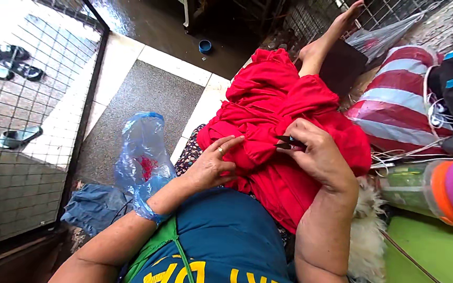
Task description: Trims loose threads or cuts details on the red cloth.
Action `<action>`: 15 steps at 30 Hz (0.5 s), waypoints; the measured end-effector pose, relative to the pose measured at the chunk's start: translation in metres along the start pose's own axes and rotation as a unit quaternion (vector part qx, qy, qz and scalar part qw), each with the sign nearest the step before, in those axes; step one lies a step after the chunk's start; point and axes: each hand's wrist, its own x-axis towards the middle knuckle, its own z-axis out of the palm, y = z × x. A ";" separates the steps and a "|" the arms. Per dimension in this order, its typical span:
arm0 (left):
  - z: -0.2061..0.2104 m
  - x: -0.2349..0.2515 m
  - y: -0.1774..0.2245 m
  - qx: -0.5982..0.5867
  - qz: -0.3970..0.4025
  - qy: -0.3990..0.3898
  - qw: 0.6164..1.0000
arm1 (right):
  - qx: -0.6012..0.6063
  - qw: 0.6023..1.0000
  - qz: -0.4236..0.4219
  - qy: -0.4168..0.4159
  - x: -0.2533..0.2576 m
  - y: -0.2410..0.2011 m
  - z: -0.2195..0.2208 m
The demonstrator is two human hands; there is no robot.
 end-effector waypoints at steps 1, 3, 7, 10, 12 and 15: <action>0.001 0.003 0.000 0.004 0.001 0.024 1.000 | 0.021 1.000 -0.014 0.004 0.000 -0.001 -0.005; 0.003 0.010 0.002 0.013 0.013 0.078 0.997 | 0.063 0.997 -0.037 0.000 -0.002 -0.002 -0.015; -0.002 0.014 0.010 -0.007 0.057 0.042 0.997 | 0.014 1.000 0.017 0.020 -0.023 0.007 -0.039; -0.004 0.008 0.019 -0.071 -0.002 0.003 0.997 | 0.002 0.997 0.074 0.009 -0.040 0.020 -0.040; -0.007 0.005 0.023 -0.136 -0.090 0.034 0.986 | -0.005 0.997 0.078 0.011 -0.044 0.017 -0.031; -0.012 0.006 0.029 -0.230 -0.234 0.066 0.942 | -0.033 0.989 0.091 0.108 -0.046 -0.008 -0.017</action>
